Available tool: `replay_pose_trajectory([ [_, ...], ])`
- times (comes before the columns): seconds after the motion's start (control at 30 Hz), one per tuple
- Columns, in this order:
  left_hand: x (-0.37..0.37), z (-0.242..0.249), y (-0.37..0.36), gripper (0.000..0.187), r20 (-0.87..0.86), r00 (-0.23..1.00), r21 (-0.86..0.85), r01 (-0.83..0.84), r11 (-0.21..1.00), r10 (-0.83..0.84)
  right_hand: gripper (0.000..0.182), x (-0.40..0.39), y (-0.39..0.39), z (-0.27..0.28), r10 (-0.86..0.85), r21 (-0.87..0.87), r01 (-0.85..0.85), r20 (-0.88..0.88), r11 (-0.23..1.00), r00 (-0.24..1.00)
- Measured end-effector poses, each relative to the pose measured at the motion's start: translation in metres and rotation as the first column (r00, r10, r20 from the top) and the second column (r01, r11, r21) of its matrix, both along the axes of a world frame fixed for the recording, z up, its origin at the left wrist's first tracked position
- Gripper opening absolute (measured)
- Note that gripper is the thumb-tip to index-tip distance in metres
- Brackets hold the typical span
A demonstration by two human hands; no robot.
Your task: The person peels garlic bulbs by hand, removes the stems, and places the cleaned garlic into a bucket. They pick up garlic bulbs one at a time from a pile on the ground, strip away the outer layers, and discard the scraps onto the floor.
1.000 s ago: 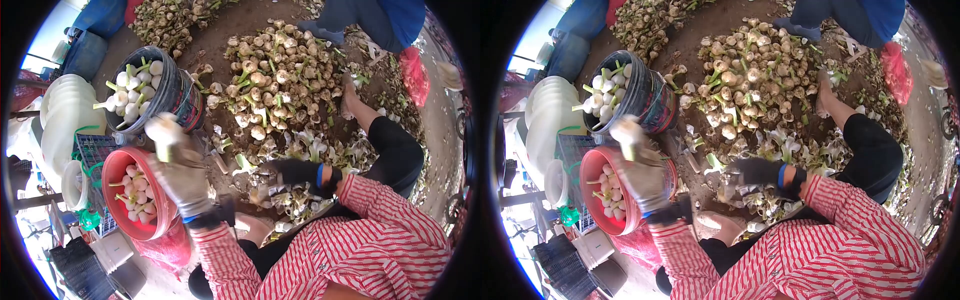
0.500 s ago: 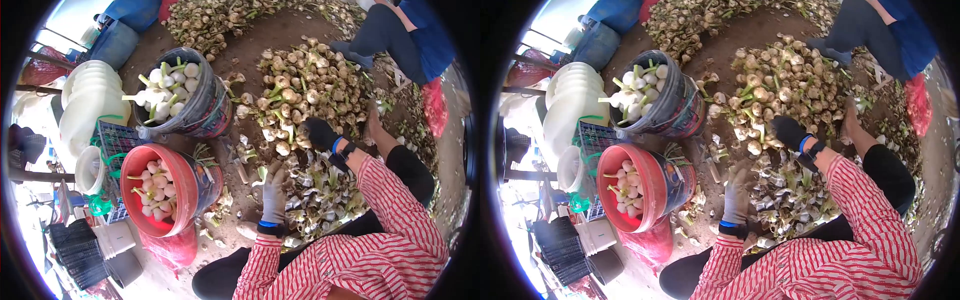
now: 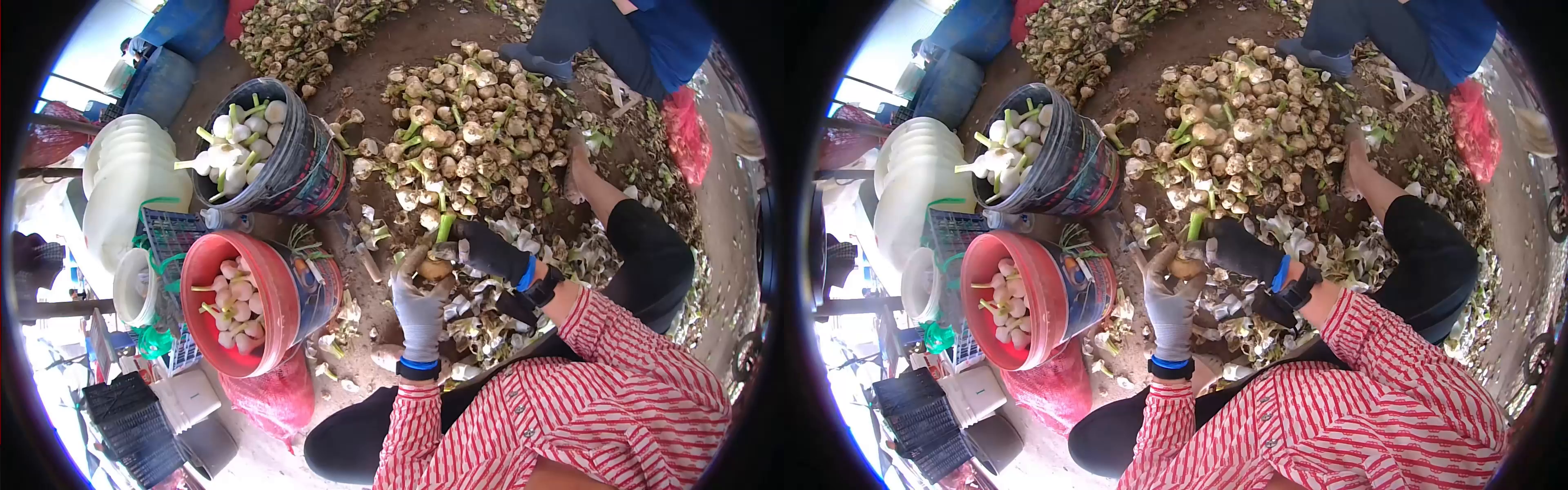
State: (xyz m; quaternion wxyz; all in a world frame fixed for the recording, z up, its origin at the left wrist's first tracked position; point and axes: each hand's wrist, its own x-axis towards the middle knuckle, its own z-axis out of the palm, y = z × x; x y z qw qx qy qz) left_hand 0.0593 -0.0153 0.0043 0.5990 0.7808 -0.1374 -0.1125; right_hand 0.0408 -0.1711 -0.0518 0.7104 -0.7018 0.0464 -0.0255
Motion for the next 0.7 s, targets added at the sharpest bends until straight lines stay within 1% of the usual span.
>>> replay_pose_trajectory([
  [0.03, -0.002, 0.003, 0.002, 0.053, 0.023, 1.000, 0.025, 0.000, 1.000, -0.001, 0.032, -0.002, 0.001, 0.008, 0.001, 0.000, -0.001, 0.002, 1.000, 1.000],
  [0.1, -0.007, 0.000, 0.008, 0.052, 0.045, 0.999, 0.051, -0.004, 0.999, 0.002, 0.027, -0.007, 0.003, 0.024, 0.037, -0.042, -0.041, -0.079, 0.998, 0.996],
  [0.13, -0.010, -0.009, 0.011, 0.053, -0.038, 0.999, -0.004, -0.011, 1.000, 0.011, 0.023, -0.010, 0.003, 0.022, 0.072, 0.034, -0.068, -0.116, 0.997, 0.991],
  [0.17, -0.012, -0.015, 0.013, 0.053, -0.122, 0.992, -0.059, -0.022, 0.998, 0.014, 0.023, -0.011, 0.002, 0.021, 0.071, 0.033, -0.067, -0.118, 0.997, 0.991],
  [0.2, -0.014, -0.013, 0.013, 0.053, -0.125, 0.992, -0.060, -0.019, 0.998, 0.012, 0.022, -0.013, 0.001, 0.022, 0.106, 0.028, -0.104, -0.082, 0.994, 0.991],
  [0.23, -0.015, -0.010, 0.013, 0.054, -0.287, 0.958, -0.186, -0.056, 0.981, 0.000, 0.021, -0.014, -0.001, 0.022, 0.140, 0.022, -0.140, -0.046, 0.990, 0.989],
  [0.27, -0.015, -0.008, 0.014, 0.054, -0.440, 0.898, -0.300, -0.113, 0.947, -0.033, 0.017, -0.016, -0.004, 0.014, 0.156, -0.031, -0.160, -0.102, 0.987, 0.983],
  [0.3, -0.014, -0.008, 0.015, 0.054, -0.441, 0.897, -0.301, -0.111, 0.947, -0.035, 0.017, -0.016, -0.007, 0.014, 0.153, -0.032, -0.157, -0.103, 0.987, 0.983],
  [0.33, -0.014, -0.008, 0.017, 0.051, -0.491, 0.859, -0.432, -0.097, 0.897, -0.144, 0.019, -0.016, -0.010, 0.014, 0.180, -0.034, -0.178, 0.053, 0.983, 0.982],
  [0.37, -0.014, -0.008, 0.019, 0.047, -0.522, 0.814, -0.554, -0.096, 0.827, -0.255, 0.021, -0.016, -0.011, 0.014, 0.204, -0.039, -0.200, 0.208, 0.979, 0.957],
  [0.4, -0.015, -0.012, 0.021, 0.047, -0.523, 0.813, -0.553, -0.097, 0.827, -0.254, 0.021, -0.017, -0.010, 0.016, 0.204, -0.038, -0.200, 0.207, 0.979, 0.957],
  [0.43, -0.016, -0.018, 0.023, 0.045, -0.601, 0.715, -0.681, -0.225, 0.697, -0.356, 0.024, -0.020, -0.008, 0.020, 0.133, -0.232, -0.110, 0.086, 0.966, 0.987],
  [0.47, -0.017, -0.023, 0.024, 0.044, -0.638, 0.609, -0.754, -0.369, 0.543, -0.472, 0.028, -0.024, -0.006, 0.024, 0.036, -0.425, -0.041, -0.020, 0.904, 0.999],
  [0.5, -0.017, -0.026, 0.023, 0.044, -0.639, 0.607, -0.754, -0.370, 0.544, -0.473, 0.028, -0.025, -0.001, 0.029, 0.035, -0.425, -0.041, -0.022, 0.904, 0.999],
  [0.53, -0.017, -0.029, 0.021, 0.045, -0.653, 0.596, -0.745, -0.395, 0.537, -0.467, 0.032, -0.023, 0.007, 0.035, -0.030, -0.267, -0.008, -0.140, 0.964, 0.990],
  [0.57, -0.015, -0.032, 0.020, 0.047, -0.666, 0.586, -0.737, -0.420, 0.530, -0.462, 0.035, -0.023, 0.011, 0.038, -0.074, -0.108, 0.047, -0.264, 0.993, 0.962],
  [0.6, -0.014, -0.034, 0.020, 0.049, -0.676, 0.598, -0.716, -0.400, 0.572, -0.429, 0.036, -0.020, 0.014, 0.014, -0.005, 0.194, 0.021, -0.082, 0.981, 0.997],
  [0.63, -0.016, -0.035, 0.021, 0.049, -0.680, 0.596, -0.713, -0.405, 0.572, -0.427, 0.036, -0.023, 0.017, 0.004, -0.003, 0.196, 0.020, -0.087, 0.980, 0.996],
  [0.7, -0.015, -0.029, 0.020, 0.049, -0.798, 0.504, -0.588, -0.537, 0.604, -0.330, 0.036, -0.027, 0.023, -0.001, -0.034, 0.299, 0.096, -0.207, 0.950, 0.978],
])
